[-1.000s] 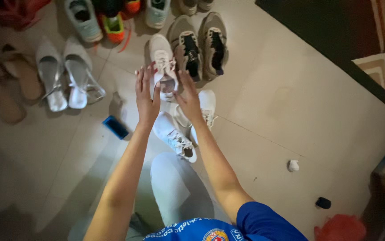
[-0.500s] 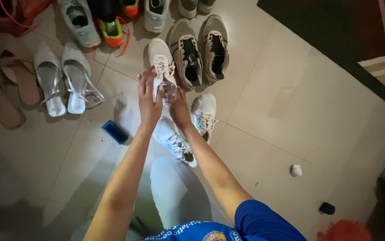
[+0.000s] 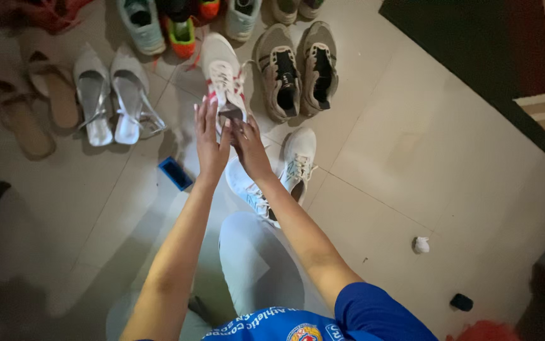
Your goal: The person scrubs a white sneaker with red and blue accents using a blue brush. They clean the sole, sides, and upper parts of the shoe, then tie the laces and place the shoe on the floor.
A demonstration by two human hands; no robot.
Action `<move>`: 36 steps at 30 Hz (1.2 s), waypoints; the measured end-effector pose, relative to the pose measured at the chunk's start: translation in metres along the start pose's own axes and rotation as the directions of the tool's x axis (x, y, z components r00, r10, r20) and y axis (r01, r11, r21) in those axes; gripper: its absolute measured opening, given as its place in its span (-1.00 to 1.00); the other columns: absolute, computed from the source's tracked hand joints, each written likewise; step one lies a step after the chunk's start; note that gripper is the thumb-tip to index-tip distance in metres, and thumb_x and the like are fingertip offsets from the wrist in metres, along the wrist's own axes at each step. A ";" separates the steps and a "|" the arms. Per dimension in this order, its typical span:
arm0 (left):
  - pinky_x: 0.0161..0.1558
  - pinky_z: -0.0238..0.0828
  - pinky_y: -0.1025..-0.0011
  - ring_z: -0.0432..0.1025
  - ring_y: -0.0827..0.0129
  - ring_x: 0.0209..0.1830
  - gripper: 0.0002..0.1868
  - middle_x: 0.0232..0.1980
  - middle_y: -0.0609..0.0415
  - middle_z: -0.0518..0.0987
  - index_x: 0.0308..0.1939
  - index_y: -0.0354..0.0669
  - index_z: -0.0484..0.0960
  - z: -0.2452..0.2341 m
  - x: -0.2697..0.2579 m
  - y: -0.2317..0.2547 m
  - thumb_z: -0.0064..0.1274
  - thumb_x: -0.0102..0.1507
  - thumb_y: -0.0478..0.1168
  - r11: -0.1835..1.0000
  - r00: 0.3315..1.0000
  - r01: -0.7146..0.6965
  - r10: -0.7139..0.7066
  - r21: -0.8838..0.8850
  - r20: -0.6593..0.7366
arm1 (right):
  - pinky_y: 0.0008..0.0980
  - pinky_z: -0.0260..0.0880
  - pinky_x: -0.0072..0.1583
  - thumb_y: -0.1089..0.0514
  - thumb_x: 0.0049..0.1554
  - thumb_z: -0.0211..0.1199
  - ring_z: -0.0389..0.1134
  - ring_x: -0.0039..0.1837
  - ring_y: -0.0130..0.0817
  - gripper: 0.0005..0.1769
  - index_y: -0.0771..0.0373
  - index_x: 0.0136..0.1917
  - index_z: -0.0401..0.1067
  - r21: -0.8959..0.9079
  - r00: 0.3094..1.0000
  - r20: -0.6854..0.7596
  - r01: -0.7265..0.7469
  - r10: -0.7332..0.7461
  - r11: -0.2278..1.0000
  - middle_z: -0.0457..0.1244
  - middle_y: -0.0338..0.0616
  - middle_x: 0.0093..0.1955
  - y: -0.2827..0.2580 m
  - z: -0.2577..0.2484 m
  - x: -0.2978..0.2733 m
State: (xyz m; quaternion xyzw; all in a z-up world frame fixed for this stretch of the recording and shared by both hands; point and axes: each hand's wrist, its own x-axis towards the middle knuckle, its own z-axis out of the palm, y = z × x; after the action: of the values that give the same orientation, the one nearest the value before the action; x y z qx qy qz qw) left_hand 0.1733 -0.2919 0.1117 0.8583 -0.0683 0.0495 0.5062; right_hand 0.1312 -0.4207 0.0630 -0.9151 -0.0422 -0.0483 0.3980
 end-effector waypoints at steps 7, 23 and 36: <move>0.60 -0.01 0.09 0.02 -0.11 0.68 -0.48 0.64 -0.14 0.15 0.54 -0.13 0.29 -0.078 -0.025 -0.012 -0.05 0.50 -0.19 0.996 0.977 0.080 -0.088 -0.048 -0.196 | 0.00 0.14 0.53 0.36 0.10 0.32 -0.03 0.62 0.21 -0.62 0.30 0.20 0.42 0.004 0.982 0.053 0.182 -0.182 0.983 0.15 0.00 0.48 -0.093 0.019 0.020; 0.52 0.07 0.15 0.11 -0.03 0.61 -0.38 0.62 -0.14 0.16 0.55 -0.10 0.24 -0.279 -0.175 -0.103 -0.06 0.38 -0.32 0.926 0.790 0.368 -0.359 -0.084 -0.497 | 0.02 0.13 0.52 0.34 0.10 0.31 -0.07 0.64 0.24 -0.71 0.26 0.11 0.43 0.219 0.813 0.352 0.410 -0.464 0.885 0.15 0.07 0.50 -0.259 0.177 -0.060; 0.46 0.13 0.10 0.15 -0.17 0.55 -0.27 0.57 -0.31 0.23 0.57 -0.14 0.17 -0.281 -0.257 -0.196 -0.11 0.29 -0.42 0.871 0.765 0.491 -0.430 0.002 -0.478 | 0.05 0.15 0.49 0.33 0.05 0.32 -0.03 0.59 0.28 -0.64 0.27 0.14 0.42 0.169 0.758 0.481 0.413 -0.441 0.895 0.18 0.08 0.45 -0.257 0.251 -0.130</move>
State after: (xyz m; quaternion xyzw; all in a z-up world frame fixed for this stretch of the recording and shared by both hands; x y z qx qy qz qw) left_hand -0.0520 0.0651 0.0390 0.8416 0.2708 0.1311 0.4485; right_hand -0.0138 -0.0672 0.0628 -0.8503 -0.3540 0.1059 0.3748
